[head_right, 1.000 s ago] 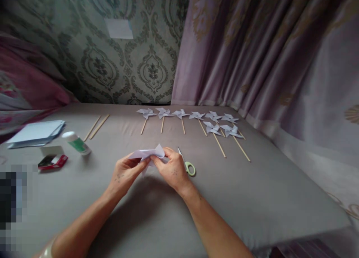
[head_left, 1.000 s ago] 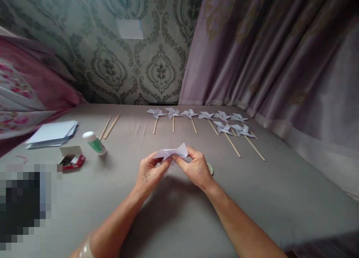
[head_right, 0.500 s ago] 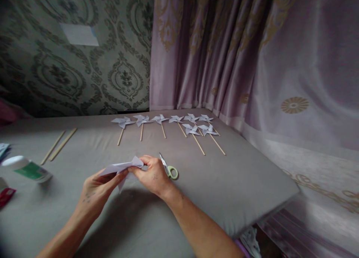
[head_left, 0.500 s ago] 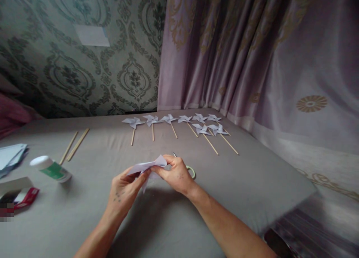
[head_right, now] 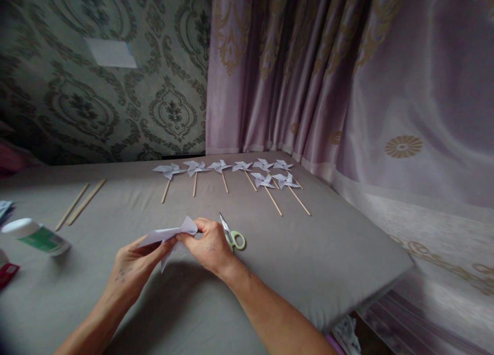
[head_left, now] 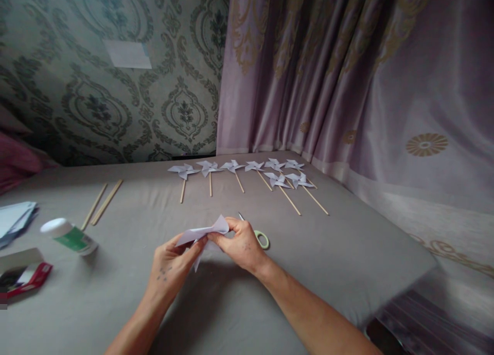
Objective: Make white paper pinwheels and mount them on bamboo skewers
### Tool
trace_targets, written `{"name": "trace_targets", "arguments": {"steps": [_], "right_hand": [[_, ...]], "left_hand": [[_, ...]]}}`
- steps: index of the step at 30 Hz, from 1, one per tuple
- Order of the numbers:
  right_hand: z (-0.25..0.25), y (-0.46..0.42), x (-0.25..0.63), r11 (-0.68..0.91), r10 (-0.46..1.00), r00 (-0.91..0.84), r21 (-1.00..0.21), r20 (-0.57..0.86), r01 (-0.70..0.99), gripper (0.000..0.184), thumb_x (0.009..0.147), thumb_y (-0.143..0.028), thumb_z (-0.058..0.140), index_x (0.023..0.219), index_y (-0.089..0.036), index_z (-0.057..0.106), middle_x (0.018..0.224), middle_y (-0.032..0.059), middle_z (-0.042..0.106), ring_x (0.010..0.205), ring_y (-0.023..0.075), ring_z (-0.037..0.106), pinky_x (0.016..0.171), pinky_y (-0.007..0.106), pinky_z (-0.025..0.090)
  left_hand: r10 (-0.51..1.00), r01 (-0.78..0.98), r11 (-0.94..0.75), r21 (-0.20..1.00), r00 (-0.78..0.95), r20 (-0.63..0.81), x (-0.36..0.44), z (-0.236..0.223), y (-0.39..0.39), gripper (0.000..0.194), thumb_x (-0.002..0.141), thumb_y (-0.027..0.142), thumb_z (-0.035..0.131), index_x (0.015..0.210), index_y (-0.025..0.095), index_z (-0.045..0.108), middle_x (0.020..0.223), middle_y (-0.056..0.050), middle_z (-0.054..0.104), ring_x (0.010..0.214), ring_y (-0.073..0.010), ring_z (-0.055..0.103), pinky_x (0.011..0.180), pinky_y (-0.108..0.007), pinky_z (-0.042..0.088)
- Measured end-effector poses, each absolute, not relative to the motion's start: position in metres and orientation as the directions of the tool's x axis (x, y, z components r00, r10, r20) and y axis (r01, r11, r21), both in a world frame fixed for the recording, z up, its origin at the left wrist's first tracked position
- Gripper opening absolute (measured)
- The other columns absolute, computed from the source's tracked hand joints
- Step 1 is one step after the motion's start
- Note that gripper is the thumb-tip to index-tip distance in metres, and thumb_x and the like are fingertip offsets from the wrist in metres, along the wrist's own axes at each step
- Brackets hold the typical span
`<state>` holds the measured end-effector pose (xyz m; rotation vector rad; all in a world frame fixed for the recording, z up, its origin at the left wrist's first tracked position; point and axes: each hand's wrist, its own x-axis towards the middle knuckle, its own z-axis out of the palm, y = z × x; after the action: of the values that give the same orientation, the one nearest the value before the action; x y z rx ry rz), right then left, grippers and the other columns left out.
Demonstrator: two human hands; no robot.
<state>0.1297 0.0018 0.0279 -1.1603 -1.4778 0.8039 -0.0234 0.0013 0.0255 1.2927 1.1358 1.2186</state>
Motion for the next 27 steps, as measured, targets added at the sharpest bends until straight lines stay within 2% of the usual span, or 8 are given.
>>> {"name": "trace_targets", "arguments": {"steps": [13,20,24,27], "right_hand": [[0.025,0.003,0.131,0.287,0.954,0.008,-0.921,0.3,0.262,0.014,0.074,-0.029,0.065,0.067,-0.017,0.067,0.067,-0.0011,0.062,0.067,0.0134,0.056,0.063,0.022,0.043],[0.025,0.002,0.131,0.266,0.96,0.022,-0.932,0.28,0.246,0.016,0.073,-0.032,0.065,0.068,-0.017,0.067,0.069,-0.0002,0.066,0.067,0.0147,0.059,0.063,0.023,0.045],[0.034,-0.001,0.133,0.224,0.974,0.003,-0.962,0.227,0.155,0.021,0.07,-0.036,0.066,0.076,-0.017,0.069,0.073,0.0028,0.07,0.07,0.0174,0.063,0.066,0.027,0.049],[0.04,-0.001,0.137,0.124,0.991,-0.053,-0.992,0.125,-0.022,0.033,0.07,-0.042,0.065,0.09,-0.016,0.069,0.082,0.0057,0.073,0.075,0.0185,0.066,0.07,0.029,0.051]], "left_hand": [[0.998,0.033,-0.058,0.998,0.041,0.057,-0.024,0.024,0.001,0.031,0.057,0.04,0.079,0.077,0.017,0.077,0.063,-0.002,0.067,0.057,-0.0132,0.056,0.054,-0.022,0.044],[0.999,-0.017,-0.037,0.999,0.038,0.038,-0.019,0.021,0.002,0.031,0.058,0.041,0.079,0.075,0.016,0.076,0.067,-0.004,0.071,0.058,-0.0144,0.058,0.055,-0.023,0.045],[1.0,-0.149,-0.001,0.989,-0.004,0.0,-0.014,0.023,0.001,0.034,0.056,0.039,0.08,0.077,0.014,0.074,0.074,-0.006,0.073,0.064,-0.0151,0.061,0.06,-0.024,0.047],[0.999,-0.252,0.045,0.967,0.003,-0.046,-0.014,0.023,0.001,0.033,0.055,0.035,0.081,0.078,0.013,0.074,0.075,-0.007,0.073,0.066,-0.0151,0.062,0.064,-0.024,0.047]]}}
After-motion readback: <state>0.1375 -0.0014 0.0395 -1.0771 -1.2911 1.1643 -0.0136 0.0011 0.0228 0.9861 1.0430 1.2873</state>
